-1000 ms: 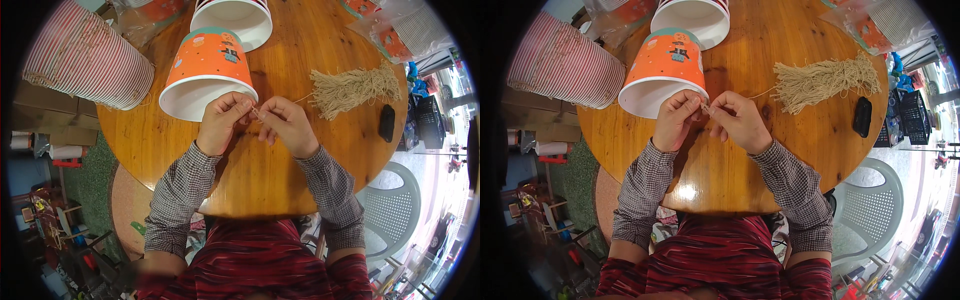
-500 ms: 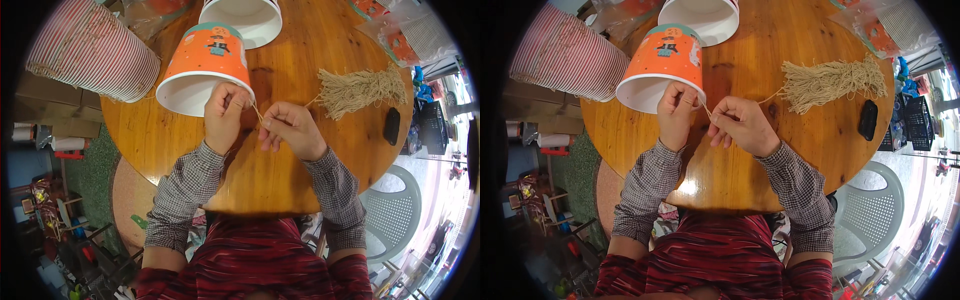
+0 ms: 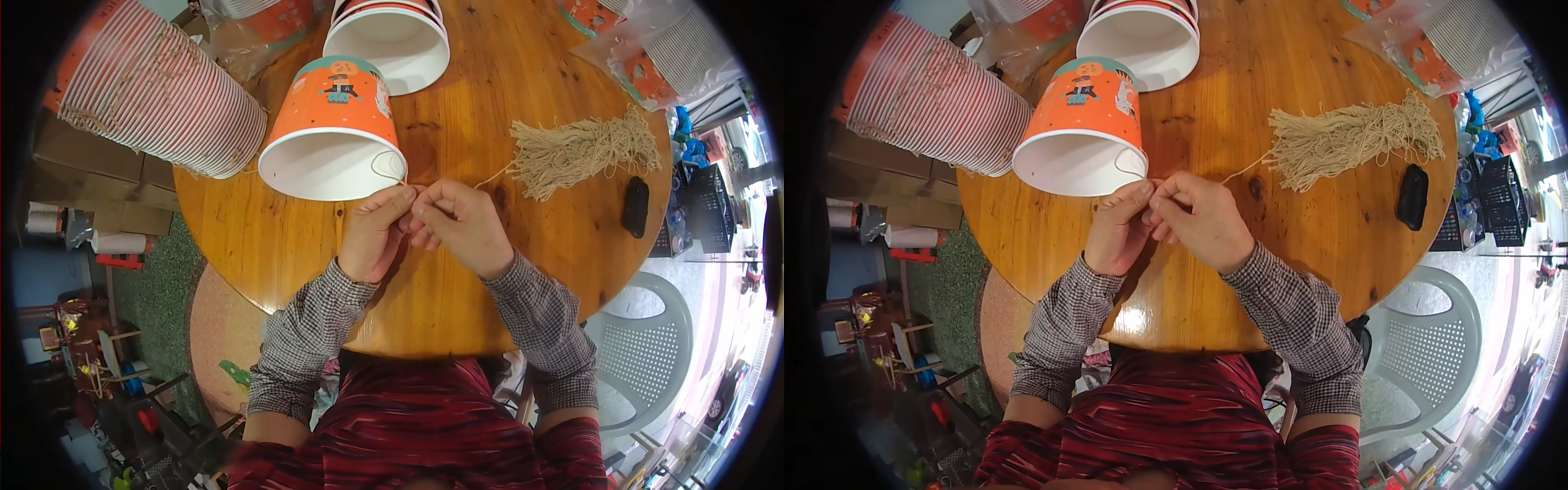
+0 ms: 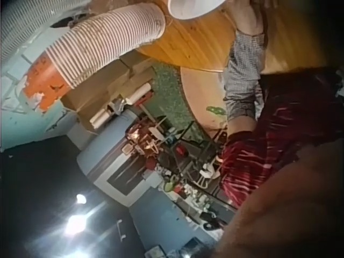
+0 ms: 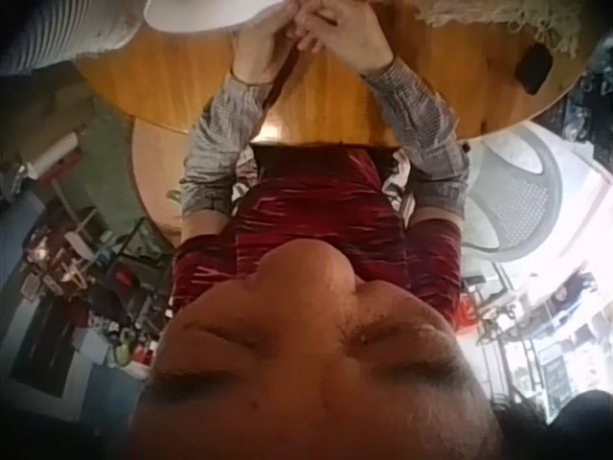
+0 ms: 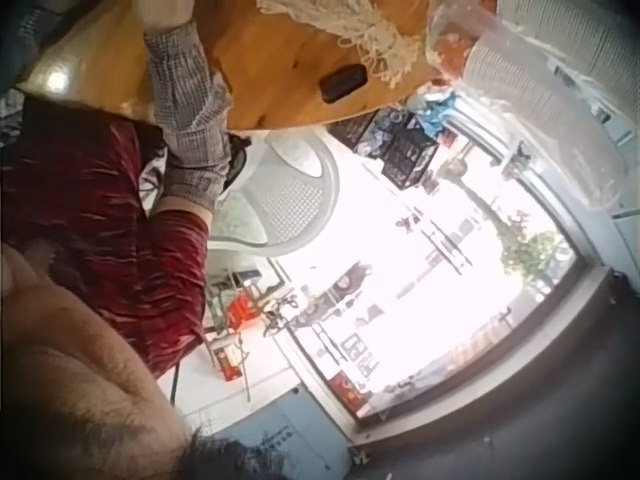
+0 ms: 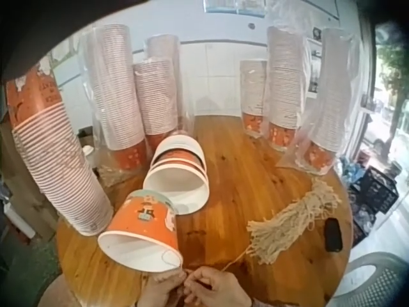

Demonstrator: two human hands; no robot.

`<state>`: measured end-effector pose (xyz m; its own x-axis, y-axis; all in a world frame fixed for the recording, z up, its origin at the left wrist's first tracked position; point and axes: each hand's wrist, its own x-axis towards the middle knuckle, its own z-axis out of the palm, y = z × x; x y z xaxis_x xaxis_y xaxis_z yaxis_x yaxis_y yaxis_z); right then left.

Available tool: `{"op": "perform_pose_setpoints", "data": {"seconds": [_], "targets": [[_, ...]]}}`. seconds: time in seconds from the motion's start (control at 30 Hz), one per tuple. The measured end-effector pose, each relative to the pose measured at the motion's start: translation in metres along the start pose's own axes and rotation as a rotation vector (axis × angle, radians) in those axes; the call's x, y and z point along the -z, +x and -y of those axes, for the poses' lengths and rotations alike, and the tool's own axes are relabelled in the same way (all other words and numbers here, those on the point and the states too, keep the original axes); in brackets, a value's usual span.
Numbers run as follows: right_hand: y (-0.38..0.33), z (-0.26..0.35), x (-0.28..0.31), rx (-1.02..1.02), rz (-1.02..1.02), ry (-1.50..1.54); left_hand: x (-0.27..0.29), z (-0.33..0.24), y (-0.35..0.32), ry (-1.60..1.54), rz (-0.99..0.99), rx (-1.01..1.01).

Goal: Threading and tying strings onto decorative paper buckets at a wooden table.

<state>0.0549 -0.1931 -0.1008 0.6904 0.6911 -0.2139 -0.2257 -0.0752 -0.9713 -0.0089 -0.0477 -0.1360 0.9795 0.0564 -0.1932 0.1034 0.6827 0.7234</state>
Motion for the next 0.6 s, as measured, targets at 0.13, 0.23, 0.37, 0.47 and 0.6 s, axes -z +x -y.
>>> {"op": "perform_pose_setpoints", "data": {"seconds": [0.13, 0.23, 0.37, 0.47, 0.6], "targets": [[-0.006, -0.01, -0.001, 0.111, 0.003, -0.233, -0.006, -0.008, 0.002, -0.008, -0.111, 0.034], [-0.009, -0.007, -0.004, 0.427, -0.05, -0.561, -0.002, -0.013, 0.004, -0.013, -0.07, 0.072], [-0.011, -0.008, 0.0, 0.583, 0.12, -0.712, -0.006, -0.016, 0.011, -0.081, -0.13, 0.12], [-0.018, -0.011, -0.007, 0.486, 0.572, -0.616, -0.009, -0.015, 0.019, -0.234, -0.129, 0.105], [-0.018, -0.007, -0.008, 0.367, 0.821, -0.427, -0.01, -0.005, 0.018, -0.21, -0.14, 0.134]]}}
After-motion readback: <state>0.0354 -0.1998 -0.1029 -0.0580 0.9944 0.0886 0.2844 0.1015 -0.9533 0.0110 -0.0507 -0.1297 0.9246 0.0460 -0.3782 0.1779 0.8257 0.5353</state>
